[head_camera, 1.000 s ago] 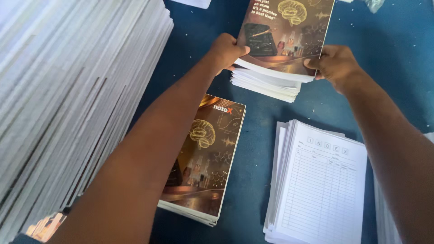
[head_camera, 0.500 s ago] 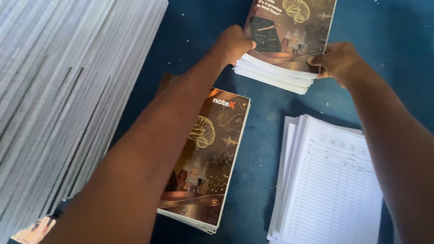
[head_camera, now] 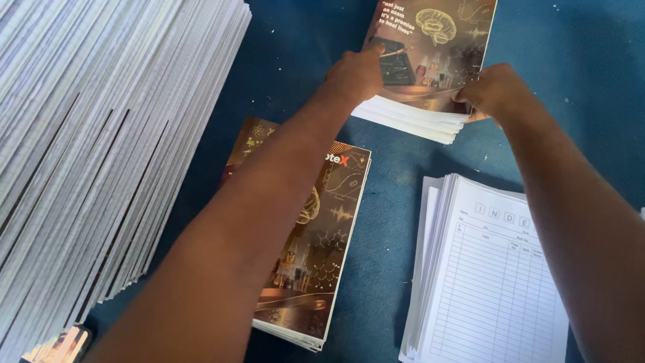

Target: The person sits on the floor and repeatedly inserts a stack of loose pages into a notebook cover, then places the assembled notebook onto a growing pile. The person handles the pages and covers by hand, repeating the same sequence multiple times.

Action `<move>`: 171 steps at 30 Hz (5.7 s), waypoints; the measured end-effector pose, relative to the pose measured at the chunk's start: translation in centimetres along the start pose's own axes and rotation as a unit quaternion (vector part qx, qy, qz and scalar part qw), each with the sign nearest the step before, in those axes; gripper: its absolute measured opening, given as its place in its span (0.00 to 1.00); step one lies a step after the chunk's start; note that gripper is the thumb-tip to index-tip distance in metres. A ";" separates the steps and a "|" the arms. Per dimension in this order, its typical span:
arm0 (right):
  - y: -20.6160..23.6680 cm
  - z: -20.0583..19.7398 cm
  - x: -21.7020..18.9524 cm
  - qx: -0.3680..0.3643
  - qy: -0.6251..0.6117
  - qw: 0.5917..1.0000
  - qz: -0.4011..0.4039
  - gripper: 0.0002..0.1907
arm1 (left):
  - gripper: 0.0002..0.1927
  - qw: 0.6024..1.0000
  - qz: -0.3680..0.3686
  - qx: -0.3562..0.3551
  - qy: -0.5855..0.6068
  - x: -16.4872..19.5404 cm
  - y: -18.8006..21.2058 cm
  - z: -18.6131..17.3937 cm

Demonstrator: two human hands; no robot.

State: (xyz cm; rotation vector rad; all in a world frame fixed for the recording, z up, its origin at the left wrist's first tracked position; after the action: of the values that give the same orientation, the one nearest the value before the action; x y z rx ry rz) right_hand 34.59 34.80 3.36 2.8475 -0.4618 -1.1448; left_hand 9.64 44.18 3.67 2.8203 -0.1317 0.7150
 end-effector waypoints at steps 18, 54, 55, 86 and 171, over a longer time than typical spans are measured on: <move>1.1 -1.6 -4.1 0.029 0.087 0.995 0.025 0.21 | 0.32 0.983 0.085 0.008 -0.160 3.4 -1.2 -1.0; 1.8 3.1 -3.7 -0.125 -0.020 0.991 0.046 0.17 | 0.34 0.927 0.089 -0.186 -0.313 4.0 -2.3 -1.5; 1.8 3.1 -3.7 -0.121 -0.018 0.991 0.049 0.17 | 0.33 0.925 0.086 -0.187 -0.319 4.1 -2.3 -1.8; 5.0 7.1 -1.6 0.101 0.136 0.974 -0.152 0.14 | 0.15 0.904 0.294 0.261 -0.166 2.2 8.9 -3.7; 39.1 3.5 9.4 0.158 -0.321 0.901 0.244 0.39 | 0.07 0.969 0.174 -0.010 0.174 -5.2 34.0 9.2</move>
State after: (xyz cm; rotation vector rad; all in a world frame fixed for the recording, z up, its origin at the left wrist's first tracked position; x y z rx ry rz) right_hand 28.50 -5.00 0.20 2.2434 -1.4037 -1.9916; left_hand 4.51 9.13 0.03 2.6257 -0.5757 1.2625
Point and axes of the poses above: each hand's wrist, its own y-axis away from the middle knuckle, its own z-axis out of the palm, x = y × z, the point moved 6 cm from there along -y, towards the middle knuckle, and after that the axes turned 15 degrees about -z, right-handed, at the moved point
